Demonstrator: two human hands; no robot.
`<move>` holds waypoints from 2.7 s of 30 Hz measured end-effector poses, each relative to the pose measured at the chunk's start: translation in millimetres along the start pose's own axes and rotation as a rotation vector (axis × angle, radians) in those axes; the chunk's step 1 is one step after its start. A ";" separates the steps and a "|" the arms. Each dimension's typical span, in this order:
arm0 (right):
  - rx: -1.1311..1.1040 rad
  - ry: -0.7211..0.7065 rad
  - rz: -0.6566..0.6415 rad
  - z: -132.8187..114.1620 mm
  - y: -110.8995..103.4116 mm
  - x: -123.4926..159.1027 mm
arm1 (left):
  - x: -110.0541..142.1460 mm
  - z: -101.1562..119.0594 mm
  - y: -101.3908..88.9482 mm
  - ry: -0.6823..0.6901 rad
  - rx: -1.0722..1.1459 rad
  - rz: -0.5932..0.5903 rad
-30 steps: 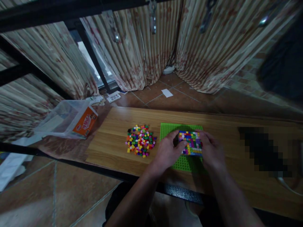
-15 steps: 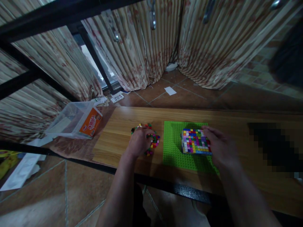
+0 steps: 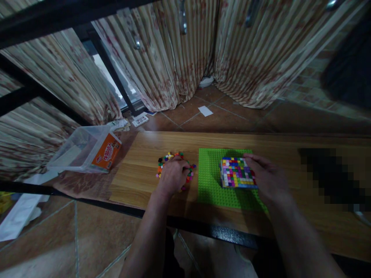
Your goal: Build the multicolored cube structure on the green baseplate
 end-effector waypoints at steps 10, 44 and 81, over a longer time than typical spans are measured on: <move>-0.004 -0.018 -0.024 -0.9 3.4 0.9 | -1.0 21.2 -13.7 0.064 0.419 0.124; 0.018 -0.032 -0.077 -1.5 5.9 1.6 | -19.7 63.2 51.6 -0.183 0.999 0.151; 0.207 -0.026 -0.015 -6.7 1.3 5.4 | 10.4 110.6 42.9 0.031 -0.077 0.083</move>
Point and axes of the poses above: each hand's wrist, its own x-axis away from the middle knuckle, its own y-axis out of the palm, z = x × y, the point moved 9 cm from there along -x, towards the middle knuckle, and after that the axes turned 7 degrees about -z, right-handed, at the moved point
